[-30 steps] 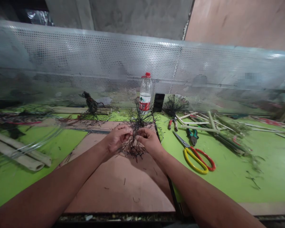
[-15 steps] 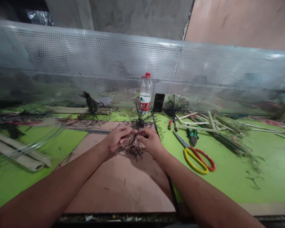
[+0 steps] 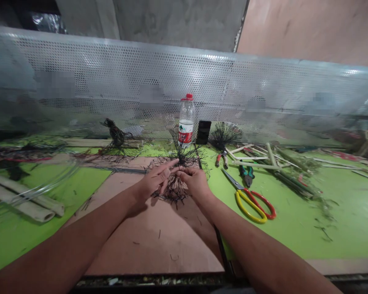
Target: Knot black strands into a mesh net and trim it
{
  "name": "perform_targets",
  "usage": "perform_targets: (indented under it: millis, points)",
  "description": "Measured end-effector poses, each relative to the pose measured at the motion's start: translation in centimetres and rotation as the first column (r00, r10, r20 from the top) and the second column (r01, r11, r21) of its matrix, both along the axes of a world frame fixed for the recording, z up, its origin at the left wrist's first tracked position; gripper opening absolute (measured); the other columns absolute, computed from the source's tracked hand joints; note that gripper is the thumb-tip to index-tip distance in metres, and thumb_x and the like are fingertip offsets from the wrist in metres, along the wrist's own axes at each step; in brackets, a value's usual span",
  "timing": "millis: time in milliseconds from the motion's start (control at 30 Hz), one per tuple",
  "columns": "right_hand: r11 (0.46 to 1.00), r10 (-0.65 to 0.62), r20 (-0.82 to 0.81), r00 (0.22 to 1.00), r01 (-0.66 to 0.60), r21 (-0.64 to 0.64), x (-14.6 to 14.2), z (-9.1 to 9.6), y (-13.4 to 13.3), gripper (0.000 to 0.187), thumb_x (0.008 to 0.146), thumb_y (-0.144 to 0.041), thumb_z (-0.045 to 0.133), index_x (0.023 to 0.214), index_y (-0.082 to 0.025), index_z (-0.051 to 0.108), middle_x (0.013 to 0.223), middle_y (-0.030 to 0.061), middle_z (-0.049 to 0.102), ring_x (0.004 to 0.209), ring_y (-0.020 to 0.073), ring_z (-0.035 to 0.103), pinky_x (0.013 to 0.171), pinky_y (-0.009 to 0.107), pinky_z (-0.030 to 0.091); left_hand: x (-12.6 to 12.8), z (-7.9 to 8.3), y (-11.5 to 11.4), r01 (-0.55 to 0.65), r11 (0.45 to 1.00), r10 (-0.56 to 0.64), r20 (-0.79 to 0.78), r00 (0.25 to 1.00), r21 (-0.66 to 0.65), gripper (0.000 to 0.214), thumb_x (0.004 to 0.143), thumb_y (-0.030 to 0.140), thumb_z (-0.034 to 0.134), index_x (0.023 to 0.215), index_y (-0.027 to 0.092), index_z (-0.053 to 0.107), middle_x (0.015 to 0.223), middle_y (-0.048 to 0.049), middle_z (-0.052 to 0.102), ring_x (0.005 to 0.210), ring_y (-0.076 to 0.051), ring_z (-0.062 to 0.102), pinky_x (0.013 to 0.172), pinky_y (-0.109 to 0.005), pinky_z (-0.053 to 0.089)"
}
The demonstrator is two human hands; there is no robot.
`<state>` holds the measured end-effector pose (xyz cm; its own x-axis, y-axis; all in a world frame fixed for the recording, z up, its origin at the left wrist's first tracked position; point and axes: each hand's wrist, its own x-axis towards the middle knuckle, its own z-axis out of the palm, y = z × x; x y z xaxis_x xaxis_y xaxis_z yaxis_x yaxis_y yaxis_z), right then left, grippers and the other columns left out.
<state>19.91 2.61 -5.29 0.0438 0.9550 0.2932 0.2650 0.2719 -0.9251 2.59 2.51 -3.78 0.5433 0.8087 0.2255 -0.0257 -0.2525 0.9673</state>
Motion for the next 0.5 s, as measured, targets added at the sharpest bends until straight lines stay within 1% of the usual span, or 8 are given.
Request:
perform_targets:
  millis: [67, 200, 267, 333, 400, 467, 500]
  points:
    - [0.999, -0.010, -0.054, 0.998, 0.008, -0.042, -0.09, 0.12, -0.05, 0.026, 0.065, -0.040, 0.068, 0.069, -0.014, 0.069, 0.057, -0.0008, 0.056, 0.055, 0.0112, 0.043, 0.055, 0.026, 0.034, 0.11, -0.06, -0.14, -0.001, 1.000, 0.002, -0.006, 1.000, 0.011, 0.065, 0.084, 0.051, 0.049, 0.141, 0.022, 0.035, 0.073, -0.0062, 0.070, 0.040, -0.007, 0.045, 0.044, -0.021, 0.033]
    - [0.996, 0.005, -0.156, 0.988, -0.019, -0.086, -0.23, 0.11, -0.10, 0.026, 0.063, -0.039, 0.069, 0.066, -0.014, 0.065, 0.056, -0.0017, 0.053, 0.052, 0.0092, 0.038, 0.050, 0.024, 0.030, 0.30, -0.45, 0.00, -0.031, 0.999, 0.031, 0.055, 0.998, 0.010, 0.061, 0.085, 0.050, 0.049, 0.139, 0.022, 0.039, 0.086, -0.0118, 0.071, 0.049, -0.010, 0.053, 0.050, -0.022, 0.037]
    - [0.994, 0.015, -0.205, 0.979, -0.038, -0.107, -0.25, 0.00, -0.07, 0.025, 0.064, -0.038, 0.068, 0.064, -0.014, 0.062, 0.054, -0.0029, 0.050, 0.049, 0.0081, 0.034, 0.047, 0.024, 0.026, 0.38, -0.58, 0.02, -0.028, 1.000, 0.027, 0.065, 0.997, 0.010, 0.060, 0.086, 0.049, 0.048, 0.139, 0.022, 0.039, 0.088, -0.0127, 0.071, 0.051, -0.011, 0.054, 0.050, -0.022, 0.037]
    - [0.992, 0.016, -0.245, 0.969, -0.046, -0.117, -0.28, -0.05, -0.06, 0.022, 0.064, -0.036, 0.067, 0.065, -0.015, 0.061, 0.052, -0.0039, 0.047, 0.047, 0.0078, 0.031, 0.046, 0.024, 0.024, 0.49, -0.65, -0.04, -0.014, 1.000, 0.014, 0.046, 0.999, 0.012, 0.059, 0.087, 0.047, 0.047, 0.140, 0.022, 0.038, 0.083, -0.0110, 0.070, 0.049, -0.010, 0.052, 0.049, -0.022, 0.037]
    - [0.993, 0.011, -0.258, 0.966, -0.040, -0.108, -0.35, 0.00, -0.11, 0.019, 0.063, -0.033, 0.066, 0.065, -0.015, 0.061, 0.051, -0.0044, 0.046, 0.047, 0.0078, 0.030, 0.047, 0.024, 0.024, 0.65, -0.71, -0.07, -0.016, 1.000, 0.015, 0.014, 1.000, 0.016, 0.058, 0.087, 0.045, 0.048, 0.139, 0.022, 0.039, 0.073, -0.0068, 0.068, 0.045, -0.009, 0.049, 0.047, -0.021, 0.035]
    - [0.995, 0.002, -0.246, 0.969, -0.028, -0.100, -0.45, 0.13, -0.21, 0.016, 0.062, -0.030, 0.065, 0.063, -0.015, 0.060, 0.049, -0.0048, 0.045, 0.047, 0.0079, 0.031, 0.047, 0.024, 0.024, 0.81, -0.82, 0.08, -0.056, 0.998, 0.056, -0.007, 0.998, 0.020, 0.054, 0.085, 0.043, 0.051, 0.133, 0.018, 0.048, 0.064, -0.0025, 0.063, 0.042, -0.007, 0.046, 0.045, -0.020, 0.034]
    - [0.995, 0.002, -0.235, 0.972, -0.026, -0.101, -0.51, 0.21, -0.27, 0.015, 0.062, -0.030, 0.064, 0.062, -0.015, 0.059, 0.048, -0.0052, 0.044, 0.047, 0.0079, 0.030, 0.047, 0.024, 0.024, 0.87, -0.90, 0.25, -0.091, 0.996, 0.091, -0.010, 0.996, 0.027, 0.051, 0.083, 0.041, 0.054, 0.127, 0.016, 0.054, 0.061, -0.0012, 0.061, 0.041, -0.007, 0.045, 0.044, -0.020, 0.033]
